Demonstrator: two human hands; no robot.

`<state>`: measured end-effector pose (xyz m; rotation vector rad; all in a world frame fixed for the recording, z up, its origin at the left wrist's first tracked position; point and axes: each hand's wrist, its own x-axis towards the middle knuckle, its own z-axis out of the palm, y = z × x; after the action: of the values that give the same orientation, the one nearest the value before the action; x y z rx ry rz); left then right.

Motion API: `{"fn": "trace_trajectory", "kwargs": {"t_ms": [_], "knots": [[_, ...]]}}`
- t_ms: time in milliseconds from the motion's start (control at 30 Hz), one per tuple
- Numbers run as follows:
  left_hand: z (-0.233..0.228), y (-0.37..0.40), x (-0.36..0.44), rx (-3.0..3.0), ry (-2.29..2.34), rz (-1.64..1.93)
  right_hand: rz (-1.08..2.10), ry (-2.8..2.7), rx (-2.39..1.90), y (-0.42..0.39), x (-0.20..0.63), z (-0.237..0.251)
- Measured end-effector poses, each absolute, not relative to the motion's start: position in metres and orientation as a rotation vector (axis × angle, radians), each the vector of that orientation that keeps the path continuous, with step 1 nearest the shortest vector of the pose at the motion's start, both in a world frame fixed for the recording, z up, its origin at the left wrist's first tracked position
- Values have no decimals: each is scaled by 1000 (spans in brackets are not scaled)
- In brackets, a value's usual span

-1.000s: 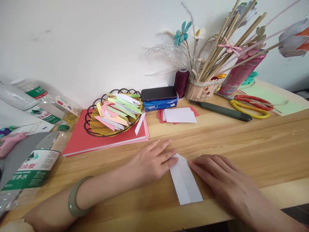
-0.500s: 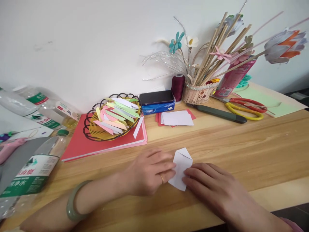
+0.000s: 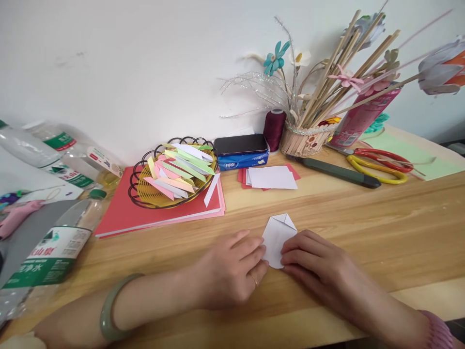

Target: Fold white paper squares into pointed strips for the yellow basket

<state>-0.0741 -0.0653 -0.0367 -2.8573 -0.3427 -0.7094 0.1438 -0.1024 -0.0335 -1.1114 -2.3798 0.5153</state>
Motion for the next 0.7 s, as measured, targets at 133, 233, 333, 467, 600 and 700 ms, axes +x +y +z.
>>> {"fn": "trace_trajectory", "kwargs": {"t_ms": [133, 233, 333, 467, 600, 700], "knots": [[-42, -69, -71, -2944, -397, -644, 605, -2286, -1275, -101, 140, -35], [-46, -71, -70, -3035, -473, -602, 629, -2240, -1393, -99, 137, -35], [-47, -73, -70, -3085, -537, -604, 655, -2235, -1465, -97, 134, -35], [-48, -74, -71, -3123, -551, -578, 639, -2256, -1507, -95, 131, -33], [-49, -75, -71, -3120, -552, -594, 597, -2279, -1516, -93, 130, -30], [-50, -74, -71, -3115, -553, -613, 560, -2293, -1505, -91, 130, -28]]}}
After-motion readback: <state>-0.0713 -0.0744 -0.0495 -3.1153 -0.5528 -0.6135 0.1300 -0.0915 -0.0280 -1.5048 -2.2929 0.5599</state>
